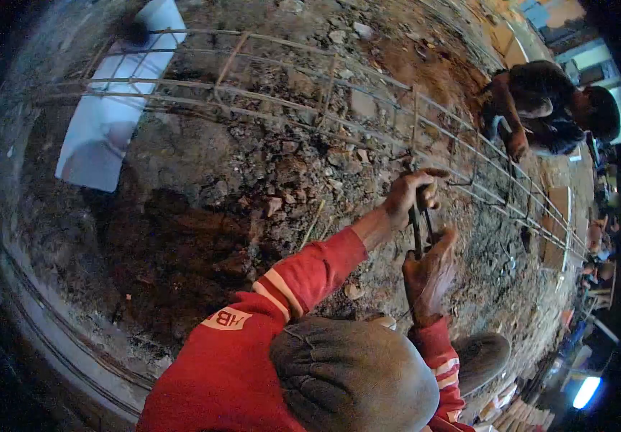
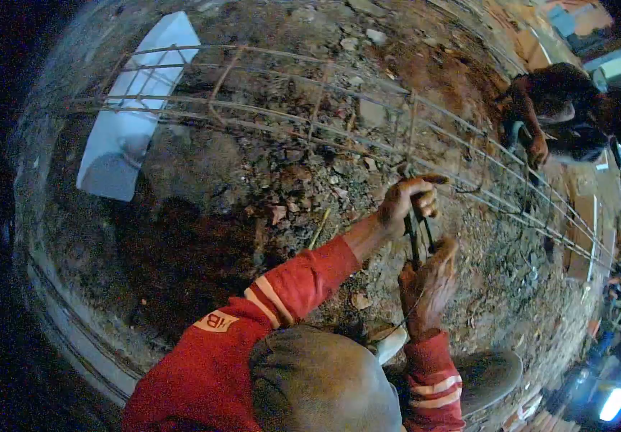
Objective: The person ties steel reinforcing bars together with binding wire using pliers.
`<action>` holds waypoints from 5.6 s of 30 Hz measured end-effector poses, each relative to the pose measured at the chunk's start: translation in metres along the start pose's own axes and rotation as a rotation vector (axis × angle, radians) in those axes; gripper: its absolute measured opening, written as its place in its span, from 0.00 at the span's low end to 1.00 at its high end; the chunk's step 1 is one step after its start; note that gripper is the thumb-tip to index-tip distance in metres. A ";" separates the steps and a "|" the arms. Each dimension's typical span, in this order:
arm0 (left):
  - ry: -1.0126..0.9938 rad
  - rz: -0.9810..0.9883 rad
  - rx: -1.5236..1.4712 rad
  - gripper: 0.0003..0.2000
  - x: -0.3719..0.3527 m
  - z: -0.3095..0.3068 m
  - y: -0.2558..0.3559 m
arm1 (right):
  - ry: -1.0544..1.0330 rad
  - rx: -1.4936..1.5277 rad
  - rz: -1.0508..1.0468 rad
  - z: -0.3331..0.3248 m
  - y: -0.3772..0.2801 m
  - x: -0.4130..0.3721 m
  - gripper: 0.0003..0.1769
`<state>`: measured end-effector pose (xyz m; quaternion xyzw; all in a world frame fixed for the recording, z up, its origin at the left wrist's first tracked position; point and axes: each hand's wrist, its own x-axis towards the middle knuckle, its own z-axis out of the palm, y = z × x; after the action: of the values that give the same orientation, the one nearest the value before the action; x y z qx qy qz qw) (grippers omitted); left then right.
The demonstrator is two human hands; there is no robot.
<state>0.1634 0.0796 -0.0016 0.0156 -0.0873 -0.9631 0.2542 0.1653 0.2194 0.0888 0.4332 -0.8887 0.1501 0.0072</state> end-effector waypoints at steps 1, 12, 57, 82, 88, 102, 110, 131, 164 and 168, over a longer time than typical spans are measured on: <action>-0.017 0.003 0.019 0.17 0.004 -0.005 -0.001 | -0.017 -0.084 -0.045 0.008 0.010 -0.003 0.29; 0.018 -0.043 0.023 0.12 -0.001 0.004 0.013 | -0.027 -0.086 -0.066 0.038 0.020 -0.003 0.16; 0.388 -0.201 0.510 0.18 -0.017 0.018 0.034 | -1.122 1.558 0.730 0.030 0.020 -0.006 0.39; 0.318 0.510 0.614 0.10 -0.104 0.041 0.166 | -0.677 1.073 -0.044 -0.162 -0.020 0.057 0.43; 0.664 0.714 1.358 0.17 -0.120 0.096 0.268 | -0.116 1.567 -0.068 -0.086 0.034 0.075 0.38; 0.242 -0.114 1.619 0.23 -0.044 0.245 0.208 | 0.321 0.439 -0.443 -0.006 0.082 0.159 0.21; 0.110 -0.035 1.401 0.16 0.035 0.287 0.159 | 0.120 1.113 -0.551 -0.120 0.039 0.162 0.32; 0.200 0.029 0.749 0.10 0.070 0.072 0.187 | -0.436 0.698 -0.298 -0.033 -0.041 0.220 0.21; 0.188 0.176 2.145 0.15 0.131 0.044 0.201 | -0.840 0.617 -0.531 0.057 0.015 0.381 0.18; 0.196 0.206 2.247 0.17 0.137 0.044 0.195 | -0.913 0.559 -0.613 0.096 0.039 0.378 0.20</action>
<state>0.1356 -0.1476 0.0781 0.3032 -0.8836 -0.3082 0.1800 -0.0898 -0.0743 0.0408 0.6750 -0.5642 0.1680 -0.4449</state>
